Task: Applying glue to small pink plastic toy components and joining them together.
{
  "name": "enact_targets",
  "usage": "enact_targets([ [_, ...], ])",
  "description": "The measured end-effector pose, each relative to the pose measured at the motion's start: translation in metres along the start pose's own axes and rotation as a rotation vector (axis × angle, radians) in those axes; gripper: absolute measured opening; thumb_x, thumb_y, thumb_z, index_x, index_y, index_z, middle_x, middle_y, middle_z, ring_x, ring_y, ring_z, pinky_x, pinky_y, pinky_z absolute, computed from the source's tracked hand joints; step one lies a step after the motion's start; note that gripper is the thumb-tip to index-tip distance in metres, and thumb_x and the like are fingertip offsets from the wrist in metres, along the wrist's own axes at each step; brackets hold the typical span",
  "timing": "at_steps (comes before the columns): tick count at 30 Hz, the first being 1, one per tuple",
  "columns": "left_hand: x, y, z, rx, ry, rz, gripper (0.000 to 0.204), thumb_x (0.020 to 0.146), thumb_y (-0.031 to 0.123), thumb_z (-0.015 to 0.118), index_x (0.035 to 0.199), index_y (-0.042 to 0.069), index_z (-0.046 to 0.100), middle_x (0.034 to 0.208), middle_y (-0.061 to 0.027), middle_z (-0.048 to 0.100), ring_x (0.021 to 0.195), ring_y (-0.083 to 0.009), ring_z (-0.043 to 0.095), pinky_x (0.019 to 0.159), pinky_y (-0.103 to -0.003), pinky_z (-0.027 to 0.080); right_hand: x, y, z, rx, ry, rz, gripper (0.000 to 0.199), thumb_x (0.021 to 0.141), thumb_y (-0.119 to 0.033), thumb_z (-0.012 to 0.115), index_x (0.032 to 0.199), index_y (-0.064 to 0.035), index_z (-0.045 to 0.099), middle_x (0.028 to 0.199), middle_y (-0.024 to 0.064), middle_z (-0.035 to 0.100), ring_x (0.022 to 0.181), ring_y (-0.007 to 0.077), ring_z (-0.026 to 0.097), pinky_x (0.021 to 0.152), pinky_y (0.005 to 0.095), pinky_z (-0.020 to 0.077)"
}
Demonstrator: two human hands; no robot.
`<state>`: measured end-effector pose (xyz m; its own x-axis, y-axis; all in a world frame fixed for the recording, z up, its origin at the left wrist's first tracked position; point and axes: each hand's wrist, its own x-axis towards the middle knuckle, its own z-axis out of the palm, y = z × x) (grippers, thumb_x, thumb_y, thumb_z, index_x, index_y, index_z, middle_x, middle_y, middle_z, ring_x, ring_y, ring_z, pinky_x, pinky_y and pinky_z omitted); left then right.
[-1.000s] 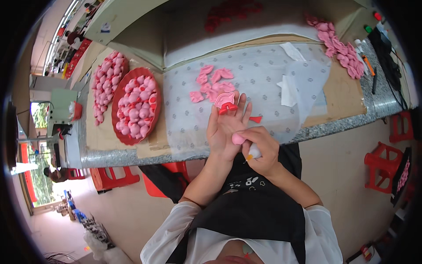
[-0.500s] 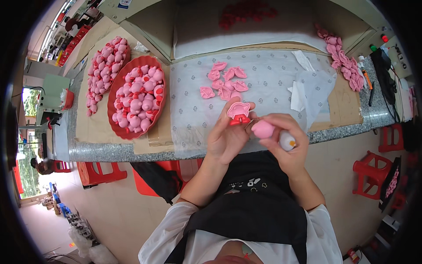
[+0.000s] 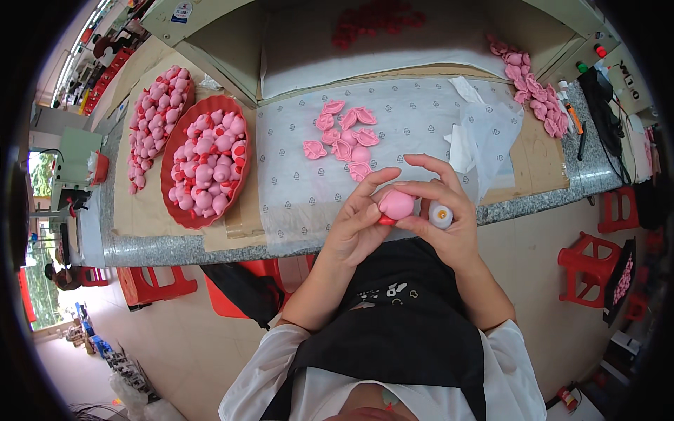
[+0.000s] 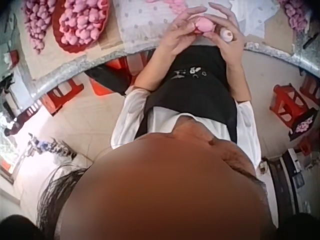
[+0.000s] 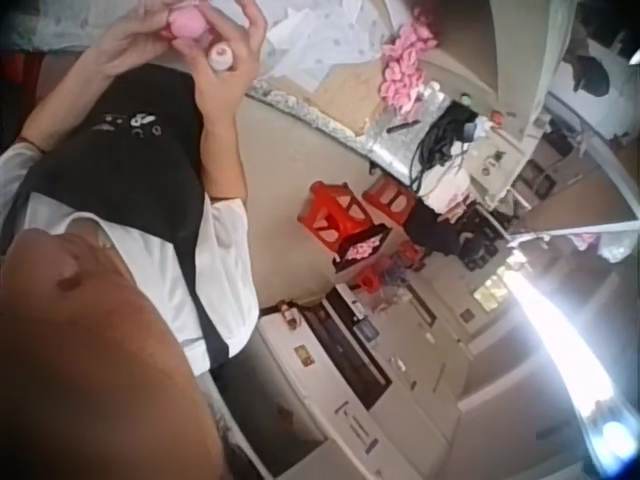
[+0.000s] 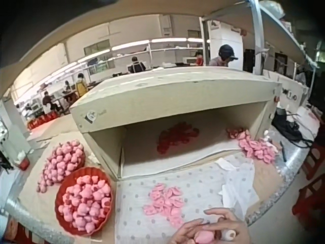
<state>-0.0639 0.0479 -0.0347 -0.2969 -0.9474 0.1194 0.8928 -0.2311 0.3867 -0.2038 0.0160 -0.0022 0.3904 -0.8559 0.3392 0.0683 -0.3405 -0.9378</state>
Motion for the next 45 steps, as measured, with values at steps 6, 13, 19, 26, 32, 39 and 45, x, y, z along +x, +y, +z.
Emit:
enact_targets([
  [6,0.0,0.005,0.0,0.122,0.015,-0.033,0.056,0.073,0.014,0.059,0.12,0.005,0.03,0.105,-0.0115,0.049,0.098,-0.0173,0.047,0.082,-0.029,0.039,0.003,-0.017,-0.008,-0.023,-0.06,0.13,0.037,0.058,-0.005,0.069,0.093,-0.0052,0.059,0.112,0.0095,0.043,0.069,0.0082,0.046,0.059,0.0191,0.0377],
  [13,-0.001,0.009,0.002,0.333,0.004,-0.043,0.059,0.071,0.006,0.06,0.12,0.006,0.027,0.1,-0.0101,0.05,0.093,-0.016,0.049,0.078,-0.027,0.041,0.021,-0.021,-0.026,-0.257,-0.358,0.0,0.035,0.055,-0.009,0.07,0.087,-0.0025,0.059,0.105,0.0086,0.044,0.065,0.0056,0.044,0.053,0.0166,0.0341],
  [19,0.001,0.011,-0.001,0.549,0.034,0.024,0.051,0.071,0.009,0.059,0.117,0.006,0.036,0.102,-0.01,0.046,0.095,-0.0171,0.046,0.082,-0.03,0.036,0.012,-0.015,-0.024,0.387,-0.211,0.611,0.035,0.062,-0.018,0.065,0.087,0.0032,0.053,0.082,0.0077,0.05,0.055,0.0072,0.046,0.04,0.0155,0.0335],
  [26,0.009,0.012,-0.006,1.011,-0.106,0.238,0.042,0.064,0.017,0.06,0.102,0.001,0.052,0.114,-0.0144,0.038,0.108,-0.0234,0.035,0.092,-0.038,0.024,0.0,0.001,-0.015,0.823,-0.175,0.846,0.023,0.075,-0.017,0.055,0.09,-0.001,0.047,0.068,0.002,0.048,0.046,0.0056,0.044,0.035,0.0187,0.0351],
  [32,0.01,0.01,-0.007,0.93,-0.111,0.181,0.039,0.062,0.017,0.06,0.097,0.001,0.054,0.114,-0.0156,0.038,0.11,-0.0249,0.034,0.092,-0.04,0.024,-0.008,0.008,-0.013,0.939,-0.143,0.896,0.029,0.075,-0.019,0.054,0.096,-0.0022,0.043,0.078,0.0064,0.049,0.047,0.0076,0.042,0.034,0.0185,0.0348],
  [39,0.005,0.003,-0.005,0.802,-0.006,0.133,0.034,0.064,0.016,0.06,0.094,0.002,0.054,0.115,-0.015,0.036,0.11,-0.0251,0.035,0.091,-0.039,0.029,-0.016,0.019,-0.003,1.131,-0.112,0.834,0.029,0.076,-0.018,0.052,0.098,-0.0014,0.043,0.08,0.0075,0.05,0.049,0.0074,0.042,0.035,0.0186,0.0351],
  [45,-0.001,0.014,-0.004,0.777,-0.015,0.168,0.041,0.067,0.016,0.061,0.103,0.001,0.047,0.114,-0.0147,0.037,0.103,-0.0238,0.043,0.089,-0.037,0.032,-0.014,0.009,-0.005,0.844,-0.069,0.631,0.028,0.072,-0.014,0.058,0.093,-0.0002,0.046,0.085,0.0099,0.051,0.054,0.0083,0.046,0.038,0.0188,0.0373],
])
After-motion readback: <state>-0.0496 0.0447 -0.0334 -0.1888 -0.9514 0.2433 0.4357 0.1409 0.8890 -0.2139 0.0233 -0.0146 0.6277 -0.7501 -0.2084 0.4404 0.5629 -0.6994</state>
